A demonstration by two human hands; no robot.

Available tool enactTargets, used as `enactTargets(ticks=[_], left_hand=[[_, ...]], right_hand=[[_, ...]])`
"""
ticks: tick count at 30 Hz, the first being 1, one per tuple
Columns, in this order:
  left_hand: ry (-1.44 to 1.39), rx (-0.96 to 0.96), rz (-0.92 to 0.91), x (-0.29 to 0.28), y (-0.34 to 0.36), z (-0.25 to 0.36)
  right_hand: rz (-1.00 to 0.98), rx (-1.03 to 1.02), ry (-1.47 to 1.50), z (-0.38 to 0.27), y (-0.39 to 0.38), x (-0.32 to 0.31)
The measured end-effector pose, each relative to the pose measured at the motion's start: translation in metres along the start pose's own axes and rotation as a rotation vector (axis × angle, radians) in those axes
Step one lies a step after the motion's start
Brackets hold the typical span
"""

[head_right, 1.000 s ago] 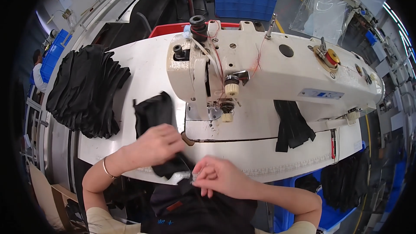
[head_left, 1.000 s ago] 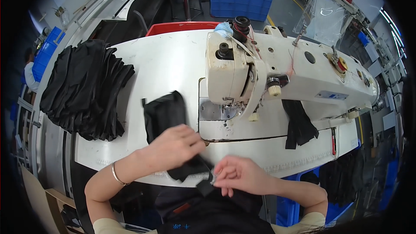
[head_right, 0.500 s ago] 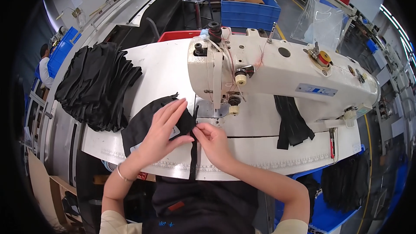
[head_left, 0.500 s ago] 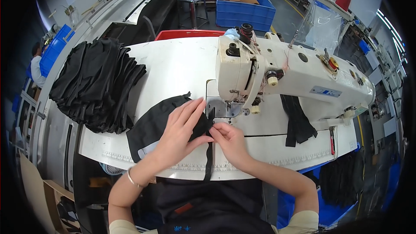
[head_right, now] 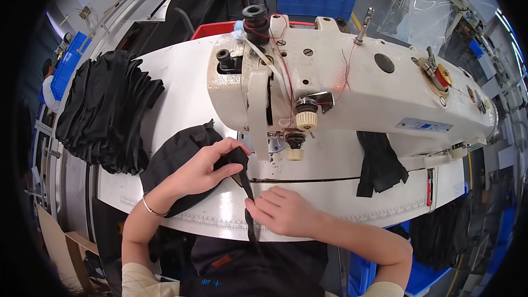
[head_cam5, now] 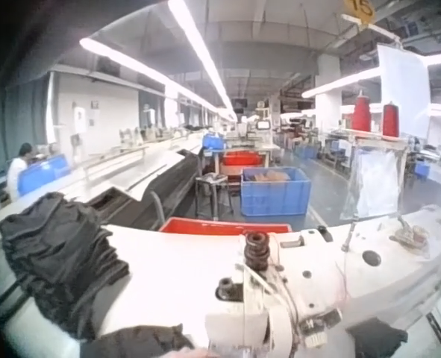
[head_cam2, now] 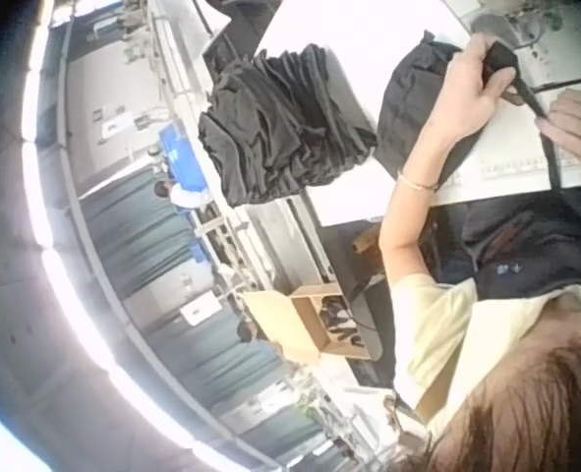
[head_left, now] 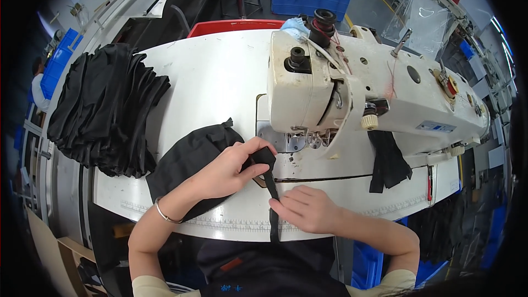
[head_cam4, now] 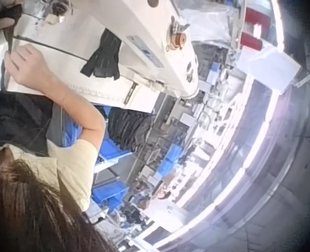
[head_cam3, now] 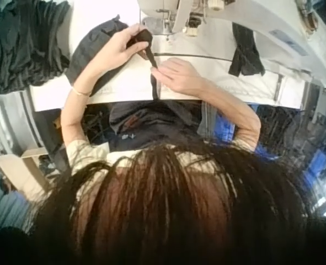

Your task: The person is sewing pieces of black fabric using an industrial sewing machine in a workshop environment.

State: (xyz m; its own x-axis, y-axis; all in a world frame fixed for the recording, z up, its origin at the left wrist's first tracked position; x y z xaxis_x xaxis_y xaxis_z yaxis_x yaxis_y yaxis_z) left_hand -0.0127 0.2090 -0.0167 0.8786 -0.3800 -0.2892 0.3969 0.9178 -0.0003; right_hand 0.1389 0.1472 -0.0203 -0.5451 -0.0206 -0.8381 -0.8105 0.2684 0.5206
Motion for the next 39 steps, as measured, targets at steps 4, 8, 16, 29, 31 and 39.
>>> enactTargets(ticks=[4,8,16,29,31,39], left_hand=[[0.352,0.202,0.103,-0.009,0.022,0.006],[0.423,0.305,0.165,-0.024,0.063,-0.002],[0.490,0.241,-0.028,-0.008,0.107,-0.030],[0.634,0.284,0.022,-0.015,0.102,-0.025],[0.674,0.313,0.062,-0.017,0.091,-0.004],[0.984,0.105,0.214,-0.004,-0.070,0.036]], right_hand=[[-0.117,-0.149,-0.424,0.005,0.008,0.011],[-0.217,-0.136,-0.606,0.039,0.012,0.025],[-0.402,-0.386,-0.745,0.051,-0.028,0.025],[-0.313,-0.290,-0.647,0.057,-0.006,0.014],[-0.301,-0.282,-0.636,0.051,-0.005,0.011],[-0.121,-0.273,-0.186,-0.046,-0.020,-0.017]])
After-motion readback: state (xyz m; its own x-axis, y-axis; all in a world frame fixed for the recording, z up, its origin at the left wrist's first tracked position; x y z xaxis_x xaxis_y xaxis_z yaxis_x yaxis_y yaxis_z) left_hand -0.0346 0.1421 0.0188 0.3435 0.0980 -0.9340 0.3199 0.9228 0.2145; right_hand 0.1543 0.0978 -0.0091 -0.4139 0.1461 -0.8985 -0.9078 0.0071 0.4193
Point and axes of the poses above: each hand's wrist, its own y-axis towards the middle knuckle, its own x-axis out of the palm, z = x × y, the point moved 7 cm from there along y, towards the middle knuckle, and after that the axes turned 8 degrees about -y, right-handed, at the moved point
